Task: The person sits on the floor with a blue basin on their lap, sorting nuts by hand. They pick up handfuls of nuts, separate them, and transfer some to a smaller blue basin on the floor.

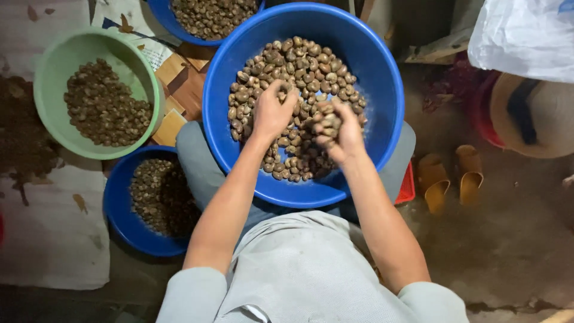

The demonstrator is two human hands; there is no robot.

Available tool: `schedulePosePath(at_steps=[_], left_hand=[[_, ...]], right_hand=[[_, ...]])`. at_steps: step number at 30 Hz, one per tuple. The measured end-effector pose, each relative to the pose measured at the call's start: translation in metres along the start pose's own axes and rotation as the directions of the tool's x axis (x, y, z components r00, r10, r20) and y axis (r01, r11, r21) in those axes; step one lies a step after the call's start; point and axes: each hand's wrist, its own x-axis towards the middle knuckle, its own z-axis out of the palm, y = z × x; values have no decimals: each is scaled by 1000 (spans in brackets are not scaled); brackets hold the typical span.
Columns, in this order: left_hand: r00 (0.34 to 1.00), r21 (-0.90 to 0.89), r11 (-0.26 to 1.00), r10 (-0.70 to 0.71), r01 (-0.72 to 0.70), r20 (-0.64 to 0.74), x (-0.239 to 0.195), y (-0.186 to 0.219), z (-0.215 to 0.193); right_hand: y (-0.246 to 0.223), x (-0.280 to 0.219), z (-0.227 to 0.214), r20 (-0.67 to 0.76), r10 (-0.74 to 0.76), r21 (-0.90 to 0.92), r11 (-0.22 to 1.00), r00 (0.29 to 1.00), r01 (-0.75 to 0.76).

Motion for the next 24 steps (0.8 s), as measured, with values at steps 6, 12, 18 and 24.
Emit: schedulePosePath(at_steps=[6, 12, 18, 24], left_hand=[[875, -34, 875, 484, -483, 15, -66, 40, 9], [707, 202, 685, 705, -700, 60, -91, 32, 21], [741, -92, 735, 671, -671, -41, -97, 43, 5], [883, 109, 895, 396, -432, 252, -81, -7, -32]], right_hand=[[115, 33, -30, 102, 113, 249, 959, 988, -135], [84, -8, -14, 138, 58, 346, 933, 989, -103], [26, -63, -9, 168, -131, 365, 929, 977, 62], [-48, -116, -90, -33, -210, 192, 958, 977, 212]])
